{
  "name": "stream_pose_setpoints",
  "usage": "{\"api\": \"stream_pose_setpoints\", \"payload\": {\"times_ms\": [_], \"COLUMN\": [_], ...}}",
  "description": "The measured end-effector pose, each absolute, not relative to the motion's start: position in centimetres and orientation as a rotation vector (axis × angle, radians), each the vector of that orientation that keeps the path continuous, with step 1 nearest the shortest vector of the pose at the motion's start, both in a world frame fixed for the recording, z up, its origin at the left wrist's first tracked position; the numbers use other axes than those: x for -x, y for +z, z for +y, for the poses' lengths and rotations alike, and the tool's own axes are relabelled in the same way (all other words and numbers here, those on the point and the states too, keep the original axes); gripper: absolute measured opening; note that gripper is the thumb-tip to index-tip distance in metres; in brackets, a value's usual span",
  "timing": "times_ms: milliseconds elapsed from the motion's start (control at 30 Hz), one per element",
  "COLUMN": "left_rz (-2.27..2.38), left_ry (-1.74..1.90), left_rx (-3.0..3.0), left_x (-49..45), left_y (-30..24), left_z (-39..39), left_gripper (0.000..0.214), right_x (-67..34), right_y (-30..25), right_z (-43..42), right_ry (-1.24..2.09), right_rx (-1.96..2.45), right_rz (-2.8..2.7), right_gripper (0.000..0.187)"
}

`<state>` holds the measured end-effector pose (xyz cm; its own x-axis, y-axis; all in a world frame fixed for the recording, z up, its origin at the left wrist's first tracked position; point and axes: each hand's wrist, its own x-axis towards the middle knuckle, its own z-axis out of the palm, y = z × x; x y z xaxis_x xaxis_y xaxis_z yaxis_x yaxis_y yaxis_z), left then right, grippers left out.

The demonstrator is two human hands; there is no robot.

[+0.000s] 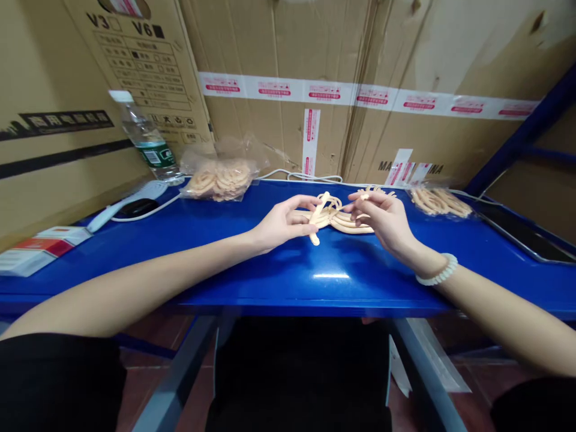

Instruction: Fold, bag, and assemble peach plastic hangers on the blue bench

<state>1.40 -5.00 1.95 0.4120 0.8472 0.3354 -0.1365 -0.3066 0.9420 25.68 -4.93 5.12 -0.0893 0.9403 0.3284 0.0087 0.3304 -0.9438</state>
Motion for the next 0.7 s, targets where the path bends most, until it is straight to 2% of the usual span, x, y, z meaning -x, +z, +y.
{"api": "stream_pose_setpoints", "payload": {"times_ms": [67,100,267,433,533,700], "left_rz": [0.595,0.580,0.626,0.675,0.683,0.691], "left_ry": [1.162,1.158,1.169,1.245,1.273,1.317], "left_rx": [-1.425,-1.369,-1.366,-1.532,-1.619,-1.695], "left_x": [-1.8,-2.0,-2.2,-2.2,-2.2,-2.2], "left_y": [1.8,1.8,1.2,1.0,1.0,0.8], "left_z": [-5.5,-5.6,-5.7,-5.9,-6.0,-5.8], "left_gripper": [0.070,0.071,0.040,0.032,0.032,0.032], "right_x": [-25.5,-25.3,-24.8,-24.8,-24.9,-24.9], "right_y": [5.4,5.5,5.4,4.6,4.2,3.7], "right_z": [-5.4,-5.6,-6.0,-5.9,-5.7,-5.4], "right_ry": [1.154,1.212,1.267,1.369,1.420,1.411], "right_rx": [0.896,0.879,0.870,0.829,0.839,0.860], "right_rz": [-1.362,-1.335,-1.363,-1.399,-1.417,-1.494], "right_gripper": [0.026,0.026,0.026,0.048,0.054,0.034]}}
